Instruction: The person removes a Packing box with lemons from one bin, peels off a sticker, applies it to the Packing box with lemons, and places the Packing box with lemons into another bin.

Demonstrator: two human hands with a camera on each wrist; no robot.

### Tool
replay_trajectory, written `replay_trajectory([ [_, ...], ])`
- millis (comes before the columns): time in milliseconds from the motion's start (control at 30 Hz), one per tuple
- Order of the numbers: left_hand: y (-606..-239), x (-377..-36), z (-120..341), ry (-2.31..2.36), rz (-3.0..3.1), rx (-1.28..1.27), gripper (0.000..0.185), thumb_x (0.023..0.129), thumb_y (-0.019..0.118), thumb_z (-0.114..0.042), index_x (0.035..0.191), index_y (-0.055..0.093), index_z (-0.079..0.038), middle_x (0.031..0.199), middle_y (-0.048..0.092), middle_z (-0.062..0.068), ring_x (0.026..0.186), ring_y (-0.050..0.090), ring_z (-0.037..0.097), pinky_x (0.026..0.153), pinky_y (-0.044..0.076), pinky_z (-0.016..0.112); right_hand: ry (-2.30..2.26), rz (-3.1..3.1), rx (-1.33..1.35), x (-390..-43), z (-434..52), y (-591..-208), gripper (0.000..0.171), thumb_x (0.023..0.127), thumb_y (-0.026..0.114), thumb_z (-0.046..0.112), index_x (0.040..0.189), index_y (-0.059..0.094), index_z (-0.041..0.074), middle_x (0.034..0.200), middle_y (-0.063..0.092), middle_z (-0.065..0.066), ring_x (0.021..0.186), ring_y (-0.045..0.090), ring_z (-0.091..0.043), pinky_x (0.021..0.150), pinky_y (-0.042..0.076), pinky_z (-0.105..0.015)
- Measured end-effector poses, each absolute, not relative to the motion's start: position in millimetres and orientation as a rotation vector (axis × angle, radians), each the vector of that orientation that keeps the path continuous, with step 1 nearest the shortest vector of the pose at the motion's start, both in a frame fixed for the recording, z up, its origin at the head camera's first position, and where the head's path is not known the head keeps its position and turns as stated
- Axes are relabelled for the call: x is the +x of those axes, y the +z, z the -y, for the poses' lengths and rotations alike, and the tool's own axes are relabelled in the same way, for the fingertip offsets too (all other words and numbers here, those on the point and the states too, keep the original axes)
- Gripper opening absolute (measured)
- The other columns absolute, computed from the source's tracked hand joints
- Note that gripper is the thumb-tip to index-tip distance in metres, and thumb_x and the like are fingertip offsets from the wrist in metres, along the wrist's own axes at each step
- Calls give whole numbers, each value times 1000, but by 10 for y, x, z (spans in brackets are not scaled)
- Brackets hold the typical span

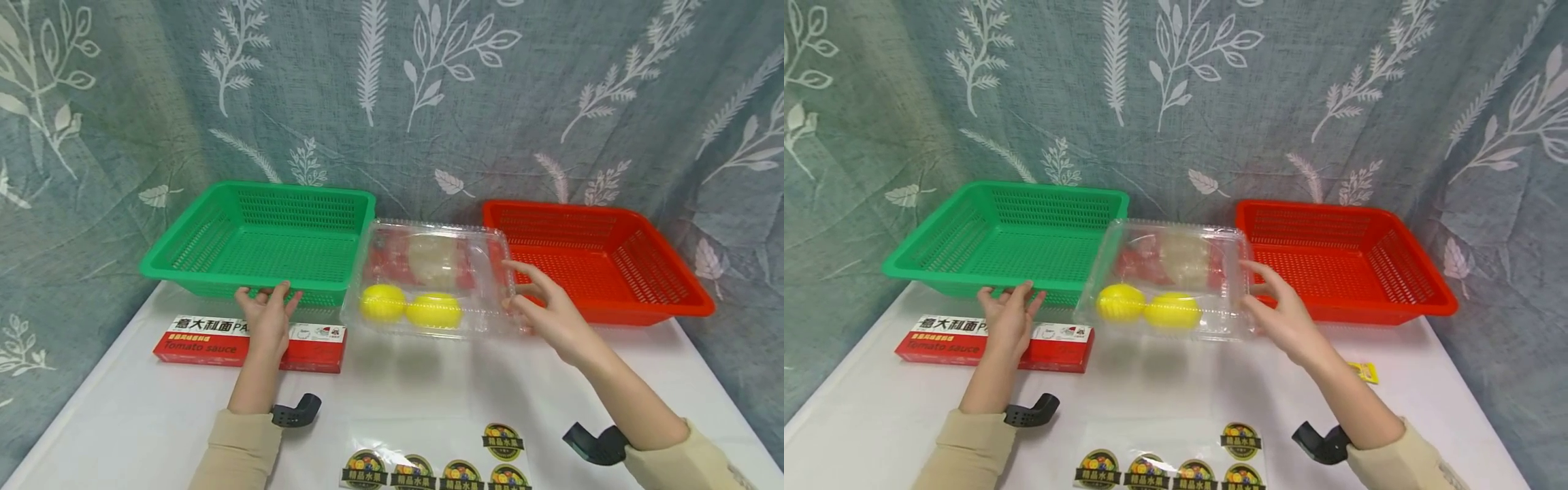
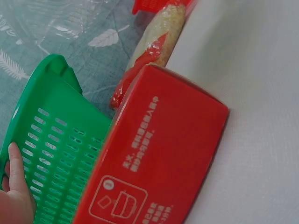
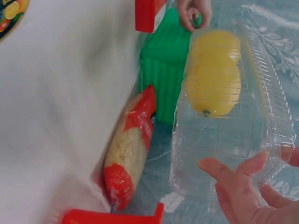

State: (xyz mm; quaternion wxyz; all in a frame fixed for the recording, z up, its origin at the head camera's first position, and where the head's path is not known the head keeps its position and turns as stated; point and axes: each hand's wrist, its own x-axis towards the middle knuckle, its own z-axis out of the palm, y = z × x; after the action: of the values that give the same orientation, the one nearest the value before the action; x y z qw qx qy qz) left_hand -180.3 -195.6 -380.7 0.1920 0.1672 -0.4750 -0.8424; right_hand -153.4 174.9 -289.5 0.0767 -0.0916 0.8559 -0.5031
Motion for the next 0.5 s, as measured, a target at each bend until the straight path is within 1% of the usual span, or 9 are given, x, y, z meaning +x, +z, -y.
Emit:
replay_trajectory([
  [267,-3817,-1806,1952,-2373,1339,416,45,91,51,-3,115,16,-14,96,36,6,91,50,16,88,47,29,-1564,-2536,-278,-1459,-1807,-2988,54,91,48,12,142,30,15,128,42,-27,99,55,-35,65,54,-34],
  [400,-3823,-1809,1963,-2380,1335,404,42,91,51,-3,111,17,-16,96,35,5,91,50,16,87,47,28,-1575,-2525,-289,-1421,-1828,-3051,53,92,47,9,142,30,13,128,41,-28,101,53,-37,63,54,-34],
  [500,-3822,-1809,1975,-2386,1328,420,43,91,51,-3,111,16,-16,95,34,5,90,50,15,87,47,28,-1594,-2509,-309,-1397,-1840,-3104,52,92,47,8,141,31,12,127,41,-28,98,55,-36,62,54,-33],
])
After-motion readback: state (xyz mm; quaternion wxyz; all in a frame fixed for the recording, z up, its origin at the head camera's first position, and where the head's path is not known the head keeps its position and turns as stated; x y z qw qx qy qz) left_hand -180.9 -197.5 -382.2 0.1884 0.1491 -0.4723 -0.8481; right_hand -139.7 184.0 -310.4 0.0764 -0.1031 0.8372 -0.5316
